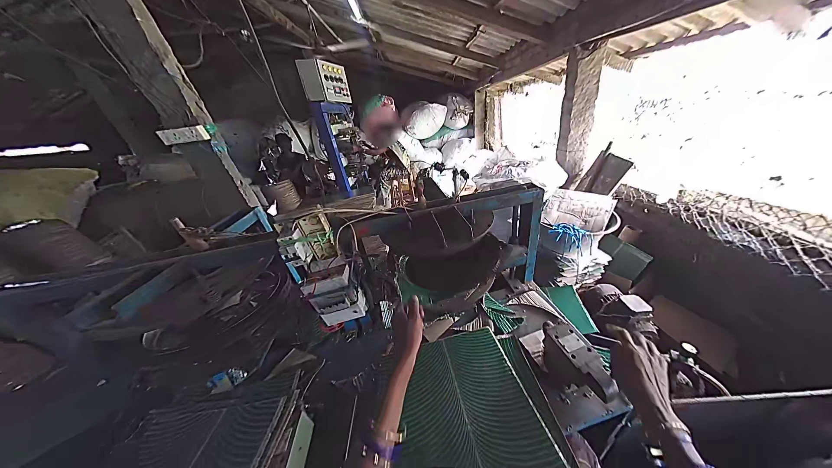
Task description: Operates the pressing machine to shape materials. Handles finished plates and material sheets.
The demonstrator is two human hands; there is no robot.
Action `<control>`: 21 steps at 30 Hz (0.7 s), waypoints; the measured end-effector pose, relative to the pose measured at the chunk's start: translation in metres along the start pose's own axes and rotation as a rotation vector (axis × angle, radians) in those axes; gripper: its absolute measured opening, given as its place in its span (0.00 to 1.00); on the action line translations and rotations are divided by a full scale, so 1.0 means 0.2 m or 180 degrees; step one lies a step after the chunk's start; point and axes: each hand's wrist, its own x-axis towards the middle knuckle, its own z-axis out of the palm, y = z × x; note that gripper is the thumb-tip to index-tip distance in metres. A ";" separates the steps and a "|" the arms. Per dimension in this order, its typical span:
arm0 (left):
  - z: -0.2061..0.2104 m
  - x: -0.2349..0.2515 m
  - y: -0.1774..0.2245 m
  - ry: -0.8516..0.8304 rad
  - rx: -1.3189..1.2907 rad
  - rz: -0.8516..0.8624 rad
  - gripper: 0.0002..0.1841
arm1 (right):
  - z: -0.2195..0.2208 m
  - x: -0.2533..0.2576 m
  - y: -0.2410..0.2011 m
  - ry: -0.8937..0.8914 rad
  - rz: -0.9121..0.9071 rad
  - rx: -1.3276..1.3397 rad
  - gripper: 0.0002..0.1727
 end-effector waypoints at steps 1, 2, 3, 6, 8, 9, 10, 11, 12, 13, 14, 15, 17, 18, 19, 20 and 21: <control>-0.03 -0.16 -0.04 -0.0065 -0.0192 0.0082 0.24 | -0.21 0.05 -0.20 -0.0790 0.0234 -0.0008 0.24; -0.08 -0.31 -0.10 -0.0132 -0.0392 0.0091 0.24 | -0.33 0.08 -0.34 -0.0986 0.0318 0.0222 0.27; -0.13 -0.47 -0.17 -0.0143 -0.0587 0.0007 0.24 | -0.32 0.07 -0.41 -0.0461 0.0049 0.0562 0.25; -0.36 -0.90 -0.47 -0.0211 -0.0750 -0.0639 0.24 | -0.23 -0.04 -0.49 0.0090 -0.0995 0.0833 0.21; -0.53 -1.12 -0.65 -0.0340 -0.0327 -0.1267 0.24 | -0.22 -0.13 -0.61 -0.0870 -0.1315 0.0696 0.19; -0.60 -1.20 -0.71 -0.0354 -0.0121 -0.1490 0.21 | -0.17 -0.17 -0.65 -0.1416 -0.1487 0.0577 0.18; -0.65 -1.26 -0.76 -0.0347 0.0006 -0.1579 0.18 | -0.09 -0.20 -0.68 -0.2023 -0.1596 0.0432 0.19; -0.69 -1.29 -0.80 -0.0283 0.0075 -0.1539 0.16 | 0.02 -0.22 -0.71 -0.2531 -0.1667 0.0309 0.21; -0.71 -1.29 -0.82 -0.0215 0.0143 -0.1473 0.19 | 0.14 -0.25 -0.73 -0.2826 -0.1738 0.0236 0.22; -0.72 -1.27 -0.82 -0.0181 0.0252 -0.1438 0.20 | 0.27 -0.26 -0.76 -0.2971 -0.1809 0.0165 0.24; -0.70 -1.25 -0.80 -0.0172 0.0357 -0.1391 0.22 | 0.39 -0.28 -0.79 -0.3036 -0.1879 0.0104 0.26; -0.69 -1.22 -0.78 -0.0189 0.0479 -0.1275 0.24 | 0.52 -0.29 -0.82 -0.3071 -0.1930 0.0052 0.29; -0.63 -1.17 -0.78 -0.0148 0.0690 -0.0864 0.25 | 0.70 -0.30 -0.86 -0.3261 -0.1920 -0.0069 0.34; -0.62 -1.16 -0.78 -0.0139 0.0713 -0.0690 0.25 | 0.74 -0.31 -0.87 -0.3392 -0.1868 -0.0146 0.33; -0.62 -1.15 -0.77 -0.0112 0.0685 -0.0607 0.25 | 0.76 -0.30 -0.88 -0.3530 -0.1764 -0.0163 0.28; -0.65 -1.15 -0.76 -0.0023 0.0637 -0.0606 0.25 | 0.74 -0.28 -0.87 -0.3606 -0.1626 -0.0020 0.24; -0.70 -1.17 -0.75 0.0100 0.0565 -0.0687 0.24 | 0.70 -0.25 -0.83 -0.3600 -0.1485 0.0272 0.20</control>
